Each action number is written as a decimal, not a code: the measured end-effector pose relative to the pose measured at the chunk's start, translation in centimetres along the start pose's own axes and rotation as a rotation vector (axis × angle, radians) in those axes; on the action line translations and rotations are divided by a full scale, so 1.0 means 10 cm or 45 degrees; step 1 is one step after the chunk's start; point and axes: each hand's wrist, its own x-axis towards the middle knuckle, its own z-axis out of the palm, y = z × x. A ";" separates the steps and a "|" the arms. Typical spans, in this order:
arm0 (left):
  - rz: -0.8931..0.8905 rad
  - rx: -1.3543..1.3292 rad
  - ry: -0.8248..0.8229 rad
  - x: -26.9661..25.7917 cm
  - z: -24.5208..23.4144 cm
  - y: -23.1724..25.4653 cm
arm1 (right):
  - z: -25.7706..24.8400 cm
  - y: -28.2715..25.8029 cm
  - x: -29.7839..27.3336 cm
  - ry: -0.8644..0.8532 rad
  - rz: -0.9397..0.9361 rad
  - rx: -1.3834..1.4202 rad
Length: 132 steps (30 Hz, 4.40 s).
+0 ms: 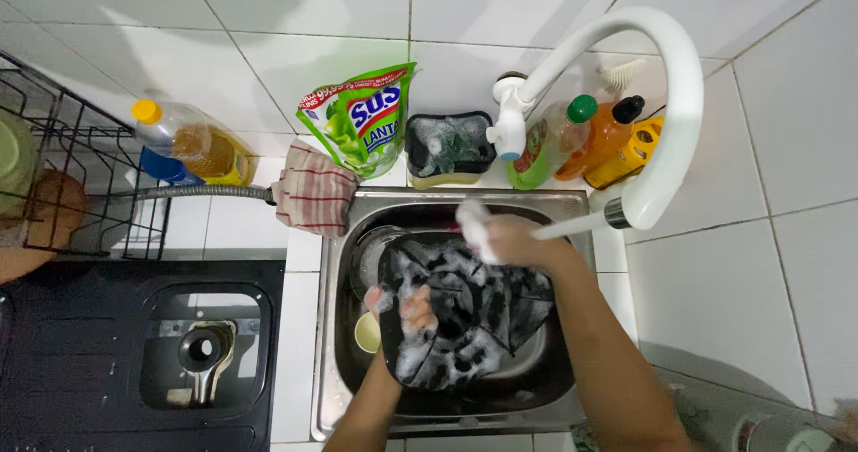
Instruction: The person scrubs a black cooker lid and inner ring with a soapy sponge in the kitchen sink, rinses them under the tap, and sets them on the counter. They then wipe the gas stove top with a cloth and pick the cloth back up.
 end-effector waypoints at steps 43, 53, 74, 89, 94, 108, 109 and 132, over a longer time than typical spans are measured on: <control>-0.027 0.758 1.161 -0.09 0.51 0.41 | -0.71 -1.11 0.34 1.435 0.109 -0.433; -0.015 0.711 1.132 -0.12 0.42 0.43 | -0.76 -1.07 0.30 1.415 0.082 -0.232; -0.148 0.881 1.048 0.10 0.51 0.38 | 0.00 -0.58 -0.15 0.293 0.344 0.248; -0.259 0.737 0.675 0.34 -0.07 0.11 | -0.33 -0.36 0.09 0.023 0.088 -0.022; -0.394 0.802 0.481 0.38 -0.11 0.06 | -0.46 -0.58 0.10 -0.193 0.494 -0.062; -0.338 0.947 0.585 0.60 -0.13 -0.10 | -0.35 -0.94 -0.06 -0.205 0.214 0.071; -0.351 0.969 0.632 0.62 -0.13 -0.09 | -0.36 -0.97 -0.07 -0.277 0.309 0.097; -0.147 1.056 0.370 0.13 0.48 -0.15 | -0.71 -1.28 -0.26 -0.137 0.478 0.168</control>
